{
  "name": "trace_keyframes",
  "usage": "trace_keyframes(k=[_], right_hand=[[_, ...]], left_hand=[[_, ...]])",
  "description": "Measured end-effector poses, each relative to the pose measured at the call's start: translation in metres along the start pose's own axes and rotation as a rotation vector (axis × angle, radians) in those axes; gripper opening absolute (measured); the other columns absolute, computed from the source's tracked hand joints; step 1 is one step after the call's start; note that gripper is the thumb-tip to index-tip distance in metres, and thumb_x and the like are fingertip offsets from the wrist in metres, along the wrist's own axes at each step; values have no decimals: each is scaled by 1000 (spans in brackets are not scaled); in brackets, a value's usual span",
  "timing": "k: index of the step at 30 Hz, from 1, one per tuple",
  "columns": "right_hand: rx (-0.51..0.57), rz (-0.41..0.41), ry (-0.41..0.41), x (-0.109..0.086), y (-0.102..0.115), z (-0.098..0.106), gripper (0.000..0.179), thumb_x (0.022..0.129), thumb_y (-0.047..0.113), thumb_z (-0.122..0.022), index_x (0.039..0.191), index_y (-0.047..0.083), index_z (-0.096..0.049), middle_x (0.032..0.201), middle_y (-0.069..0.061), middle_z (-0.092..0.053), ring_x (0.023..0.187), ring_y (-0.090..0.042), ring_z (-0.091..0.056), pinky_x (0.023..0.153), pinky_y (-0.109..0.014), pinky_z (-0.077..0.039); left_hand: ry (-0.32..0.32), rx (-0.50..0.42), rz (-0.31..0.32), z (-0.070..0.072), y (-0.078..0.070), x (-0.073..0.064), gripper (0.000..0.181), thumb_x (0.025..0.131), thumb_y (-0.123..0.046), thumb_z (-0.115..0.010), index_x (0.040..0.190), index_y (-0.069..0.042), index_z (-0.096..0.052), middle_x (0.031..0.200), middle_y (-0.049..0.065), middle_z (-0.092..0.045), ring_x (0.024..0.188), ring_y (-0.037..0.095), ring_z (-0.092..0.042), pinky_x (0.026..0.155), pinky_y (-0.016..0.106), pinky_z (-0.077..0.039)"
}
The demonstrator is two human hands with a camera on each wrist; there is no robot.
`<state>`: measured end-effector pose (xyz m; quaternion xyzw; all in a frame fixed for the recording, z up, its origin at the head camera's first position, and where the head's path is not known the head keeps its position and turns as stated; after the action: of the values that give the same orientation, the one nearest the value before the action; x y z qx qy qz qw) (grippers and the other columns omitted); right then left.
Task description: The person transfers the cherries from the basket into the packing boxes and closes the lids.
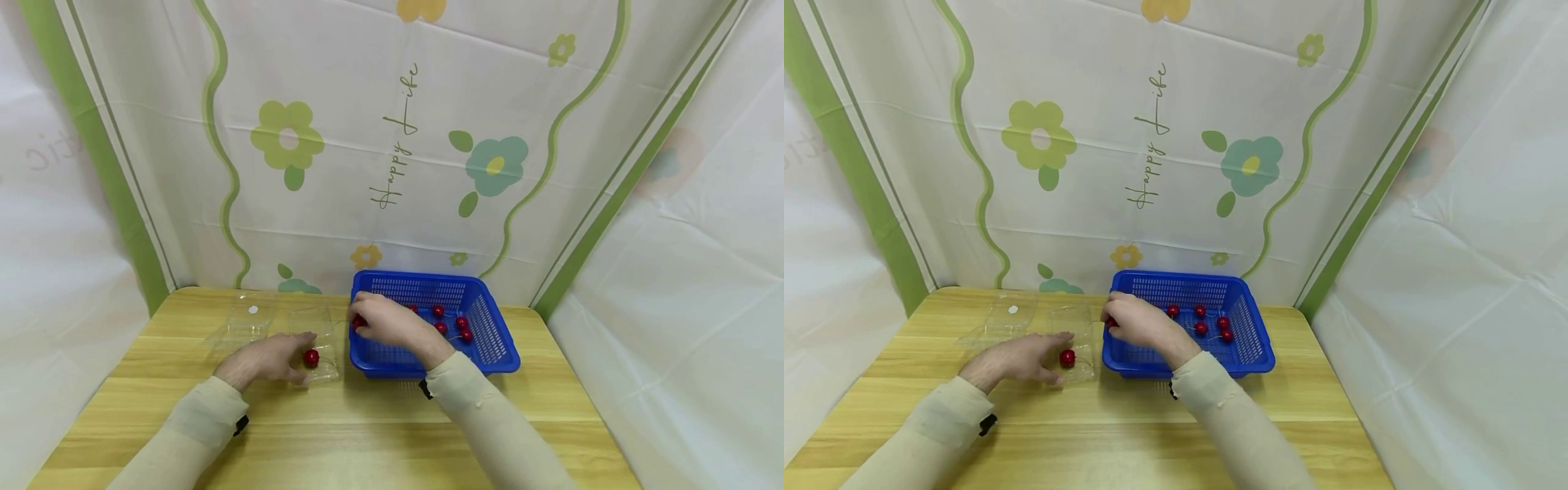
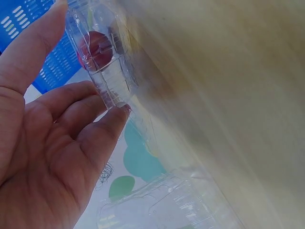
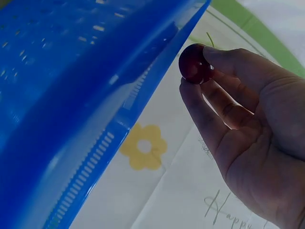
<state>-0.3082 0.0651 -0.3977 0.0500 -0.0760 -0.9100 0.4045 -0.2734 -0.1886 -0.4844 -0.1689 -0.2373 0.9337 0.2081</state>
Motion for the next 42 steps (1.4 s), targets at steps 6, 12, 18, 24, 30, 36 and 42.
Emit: trace_keyframes(k=[6,12,18,24,30,36,42], right_hand=[[-6,-1,10,7,12,-4,20,112,11,-81,131,7,-85,131,-8,-77,118,-21,-76,102,-31,-69],[-4,29,6,13,21,-9,16,113,10,-80,128,8,-85,130,-7,-78,114,-18,-76,98,-25,-68],[-24,50,28,20,28,-18,15,112,10,-81,126,10,-86,126,-3,-79,105,-10,-74,92,-17,-65],[-76,103,28,26,35,-29,14,111,10,-83,124,12,-89,122,0,-79,103,-8,-73,90,-14,-63],[-132,104,41,33,41,-39,19,108,8,-85,126,13,-90,120,2,-79,98,-5,-72,87,-13,-63],[-205,83,51,38,47,-49,22,109,5,-82,123,19,-92,113,5,-78,92,-4,-68,81,-15,-60],[-280,79,58,38,50,-55,21,112,8,-78,122,21,-91,115,3,-80,92,-7,-72,78,-19,-63]], left_hand=[[0,-6,0,0,0,0,97,96,-24,-100,173,7,-49,167,29,-67,159,54,-61,134,71,-50],[-1,-2,-15,0,0,1,97,96,-23,-100,173,8,-49,166,28,-68,157,54,-62,133,71,-51],[5,-9,-19,0,1,0,97,97,-23,-100,173,9,-48,165,29,-69,155,54,-64,132,72,-51],[5,-13,-29,1,0,0,97,97,-22,-99,172,10,-48,163,31,-70,152,53,-67,130,71,-54],[12,-12,-30,2,0,-1,97,98,-23,-98,173,8,-47,169,33,-64,155,55,-64,131,73,-52],[9,-24,-38,1,0,-1,92,98,-23,-98,173,1,-51,168,29,-66,153,55,-66,130,74,-53],[5,-28,-33,2,-1,-2,95,96,-23,-100,173,1,-51,166,28,-68,151,54,-68,129,74,-54]])
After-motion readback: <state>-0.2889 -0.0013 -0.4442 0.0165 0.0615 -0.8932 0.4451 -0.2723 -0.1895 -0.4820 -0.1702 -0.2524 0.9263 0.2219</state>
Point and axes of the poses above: each hand's wrist, its own x-axis towards the middle knuckle, its own z-axis out of the back of the hand, y = z × x, the point moved 2 cm from there along x, towards the middle knuckle
